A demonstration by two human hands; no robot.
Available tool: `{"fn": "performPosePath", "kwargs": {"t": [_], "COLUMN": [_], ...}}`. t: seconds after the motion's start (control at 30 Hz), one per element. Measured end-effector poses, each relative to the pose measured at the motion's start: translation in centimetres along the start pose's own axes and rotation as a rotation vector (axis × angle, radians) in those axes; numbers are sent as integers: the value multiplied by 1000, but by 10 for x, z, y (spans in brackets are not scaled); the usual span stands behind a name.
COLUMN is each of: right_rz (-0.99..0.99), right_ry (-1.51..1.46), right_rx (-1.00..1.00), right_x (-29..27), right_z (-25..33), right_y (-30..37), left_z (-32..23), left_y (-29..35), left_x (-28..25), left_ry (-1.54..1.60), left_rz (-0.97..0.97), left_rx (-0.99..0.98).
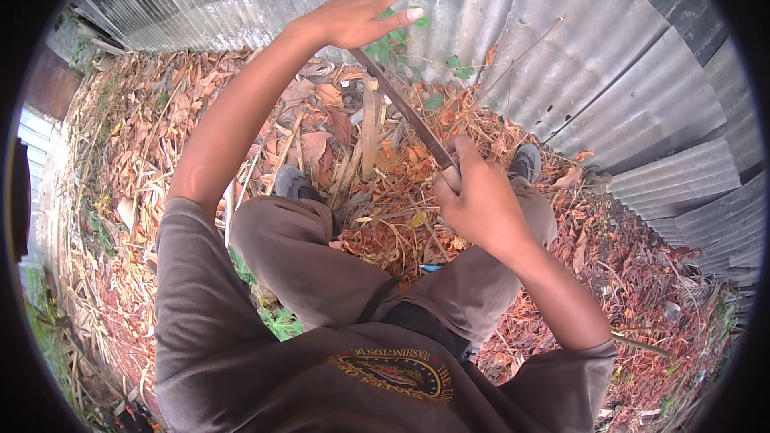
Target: The person sits on the ground and uses a large knife to cut and split bamboo stalks. They repeatedly slice the bamboo into smaller pieces and thin strips, occasionally using a metal pipe to assist in splitting the material.
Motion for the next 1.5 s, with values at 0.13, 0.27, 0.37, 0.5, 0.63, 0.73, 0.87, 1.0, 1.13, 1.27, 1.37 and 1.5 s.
{"fn": "performPosePath", "kwargs": {"t": [0.13,0.27,0.37,0.5,0.63,0.73,0.87,1.0,1.13,1.27,1.37,1.5], "right_rz": [402,570,577,628,744,272,169,180,271,301,198,56], "right_ry": [-685,-1121,-1196,-1303,-1728,-1028,-601,-673,-799,-809,-610,-524], "right_rx": [313,498,530,529,601,442,309,368,448,454,362,320], "right_x": [50,79,89,99,107,85,58,59,60,54,43,29], "right_z": [-4,29,38,44,66,24,-30,-37,-16,-5,-8,-2], "right_y": [16,39,51,57,63,26,20,23,23,26,29,26], "left_z": [-12,-24,-55,-42,-37,-10,-17,-21,3,-6,4,22], "left_y": [8,28,42,42,42,29,60,112,142,135,131,131], "left_x": [-11,-34,-52,-43,-25,-111,-149,-88,35,97,86,86], "left_ry": [19,115,205,189,-19,381,266,446,589,699,727,691], "left_rz": [37,-53,23,-1,24,-132,-268,-401,-235,-17,-146,-217], "left_rx": [27,121,183,176,275,151,210,107,-56,-153,-119,-113]}}
Point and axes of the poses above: each hand's wrist, its own y-axis away from the middle knuckle, its own x-axis out of the palm, z = x × y, the point moved 9 cm from there along -y, towards the middle knuckle, and after that the axes turned 9 degrees about y, right-handed, at the moved point
